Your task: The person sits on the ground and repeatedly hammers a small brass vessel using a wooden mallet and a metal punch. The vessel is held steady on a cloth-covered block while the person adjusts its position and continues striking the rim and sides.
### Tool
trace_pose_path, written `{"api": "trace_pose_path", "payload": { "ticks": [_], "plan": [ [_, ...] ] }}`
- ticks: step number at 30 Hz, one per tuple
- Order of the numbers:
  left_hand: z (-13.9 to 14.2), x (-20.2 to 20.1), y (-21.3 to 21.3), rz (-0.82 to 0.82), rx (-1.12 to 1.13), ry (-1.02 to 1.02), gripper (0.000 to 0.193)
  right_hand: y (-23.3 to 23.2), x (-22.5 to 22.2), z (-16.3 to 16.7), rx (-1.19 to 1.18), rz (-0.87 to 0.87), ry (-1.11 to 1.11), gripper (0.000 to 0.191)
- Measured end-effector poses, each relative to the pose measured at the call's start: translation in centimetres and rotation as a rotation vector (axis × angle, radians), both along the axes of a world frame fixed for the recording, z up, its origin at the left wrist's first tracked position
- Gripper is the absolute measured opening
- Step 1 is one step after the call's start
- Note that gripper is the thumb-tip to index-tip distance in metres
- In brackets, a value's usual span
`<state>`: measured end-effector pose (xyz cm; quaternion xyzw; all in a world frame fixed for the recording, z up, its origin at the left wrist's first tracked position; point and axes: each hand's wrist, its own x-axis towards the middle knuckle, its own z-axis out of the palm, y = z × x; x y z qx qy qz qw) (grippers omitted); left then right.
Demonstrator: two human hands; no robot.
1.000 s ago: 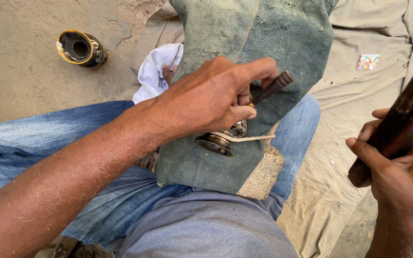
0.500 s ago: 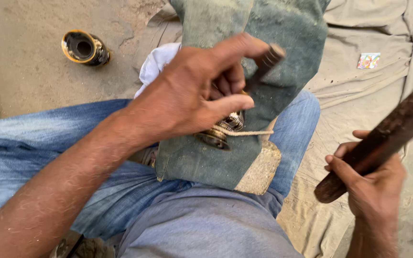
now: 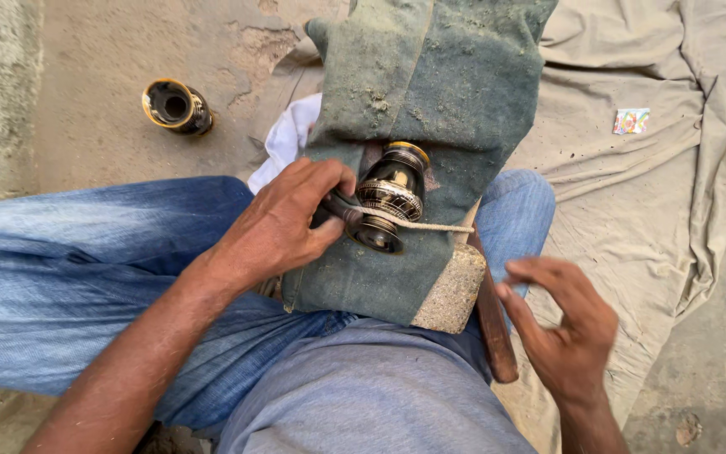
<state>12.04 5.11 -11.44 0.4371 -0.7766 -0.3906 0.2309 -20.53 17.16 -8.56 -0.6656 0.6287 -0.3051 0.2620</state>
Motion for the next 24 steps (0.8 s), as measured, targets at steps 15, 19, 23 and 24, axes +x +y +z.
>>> {"api": "trace_pose_path", "payload": {
  "ticks": [15, 19, 23, 24],
  "plan": [
    [0.5, -0.8, 2.6, 0.009, -0.440, 0.058, 0.021, -14.7, 8.2, 0.7, -0.054, 0.962, 0.537, 0.077],
    [0.9, -1.3, 2.7, -0.014, -0.574, 0.090, 0.023, -12.7, 6.5, 1.1, -0.256, 0.899, 0.642, 0.066],
    [1.3, -2.4, 3.0, -0.062, -0.470, 0.034, 0.035, -9.4, 3.7, 0.2, -0.622, 0.668, 0.910, 0.052],
    [1.4, -2.9, 3.0, -0.076, -0.451, -0.028, 0.037, -9.0, 2.9, -0.3, -0.632, 0.619, 0.864, 0.046]
  ]
}}
